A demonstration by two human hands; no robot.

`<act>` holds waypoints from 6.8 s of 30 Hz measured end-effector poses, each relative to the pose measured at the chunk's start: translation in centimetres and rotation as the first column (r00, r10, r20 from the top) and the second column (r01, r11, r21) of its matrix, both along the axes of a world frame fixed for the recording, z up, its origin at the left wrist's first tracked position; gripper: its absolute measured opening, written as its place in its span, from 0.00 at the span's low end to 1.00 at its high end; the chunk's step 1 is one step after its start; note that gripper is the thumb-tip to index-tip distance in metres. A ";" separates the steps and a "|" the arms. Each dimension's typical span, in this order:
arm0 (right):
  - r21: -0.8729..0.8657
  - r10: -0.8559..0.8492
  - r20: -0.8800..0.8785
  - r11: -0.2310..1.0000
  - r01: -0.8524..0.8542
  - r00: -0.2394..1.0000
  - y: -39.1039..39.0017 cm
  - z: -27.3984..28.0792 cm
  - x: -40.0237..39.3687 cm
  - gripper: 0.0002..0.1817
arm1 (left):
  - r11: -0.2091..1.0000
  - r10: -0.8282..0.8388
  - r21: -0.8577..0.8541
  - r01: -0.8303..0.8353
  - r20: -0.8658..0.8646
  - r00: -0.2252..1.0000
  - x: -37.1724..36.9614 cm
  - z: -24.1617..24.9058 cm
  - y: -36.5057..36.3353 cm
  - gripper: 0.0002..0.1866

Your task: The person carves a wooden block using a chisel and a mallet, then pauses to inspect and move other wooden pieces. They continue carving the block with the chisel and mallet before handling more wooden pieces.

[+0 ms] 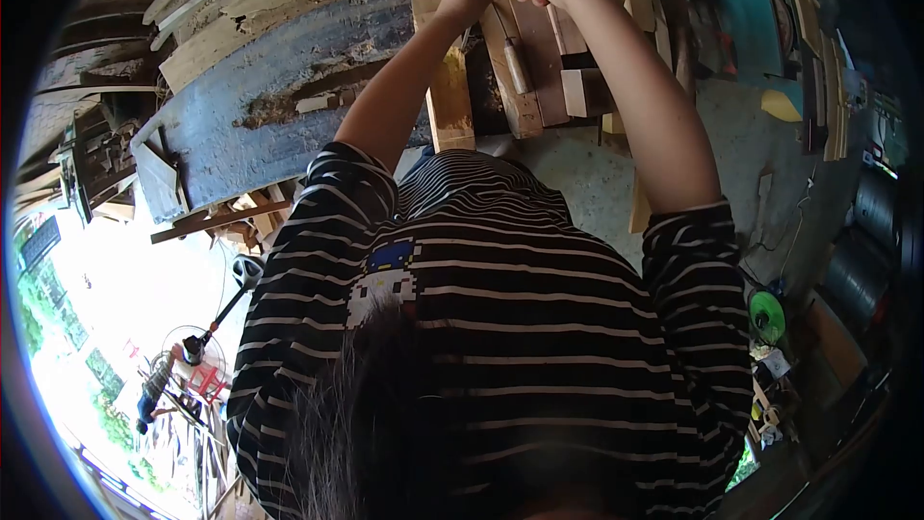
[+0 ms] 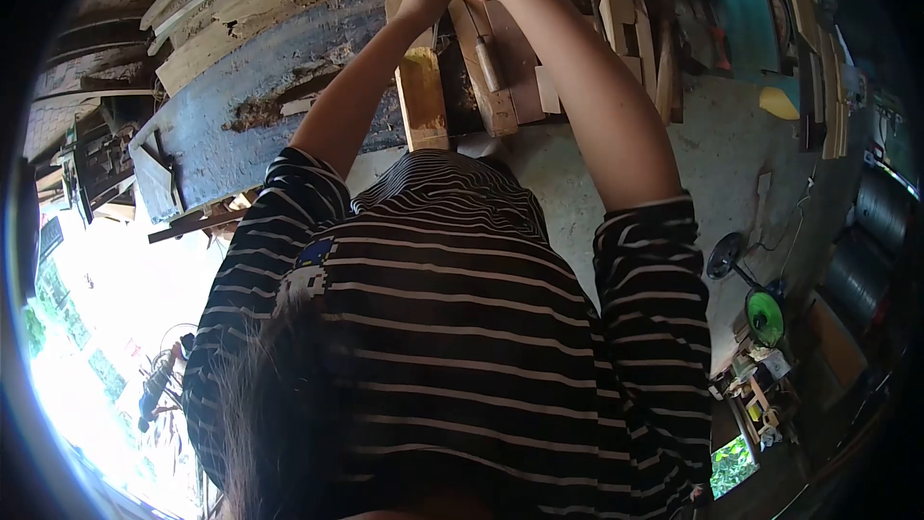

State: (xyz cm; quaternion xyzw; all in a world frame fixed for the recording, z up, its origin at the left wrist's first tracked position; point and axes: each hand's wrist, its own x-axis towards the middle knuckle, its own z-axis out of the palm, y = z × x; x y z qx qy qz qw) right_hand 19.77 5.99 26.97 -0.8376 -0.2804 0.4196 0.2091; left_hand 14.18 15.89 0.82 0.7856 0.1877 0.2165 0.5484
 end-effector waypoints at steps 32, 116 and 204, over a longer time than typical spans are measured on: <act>0.015 -0.627 -0.631 0.580 0.815 0.458 -26.9 -14.2 -11.5 0.33 | 0.495 0.761 -0.493 -0.716 -0.151 0.631 -13.2 2.2 -0.4 0.22; -0.036 -0.471 -0.682 0.785 0.618 0.559 -29.6 -0.4 -12.9 0.49 | 0.835 0.431 -0.364 -0.412 -0.031 0.902 -19.1 2.4 -10.6 0.27; 0.229 0.203 0.344 0.928 -0.292 0.917 -27.7 -9.8 -14.1 0.21 | 0.996 0.011 0.091 -0.027 0.173 0.985 -20.2 3.1 -20.2 0.08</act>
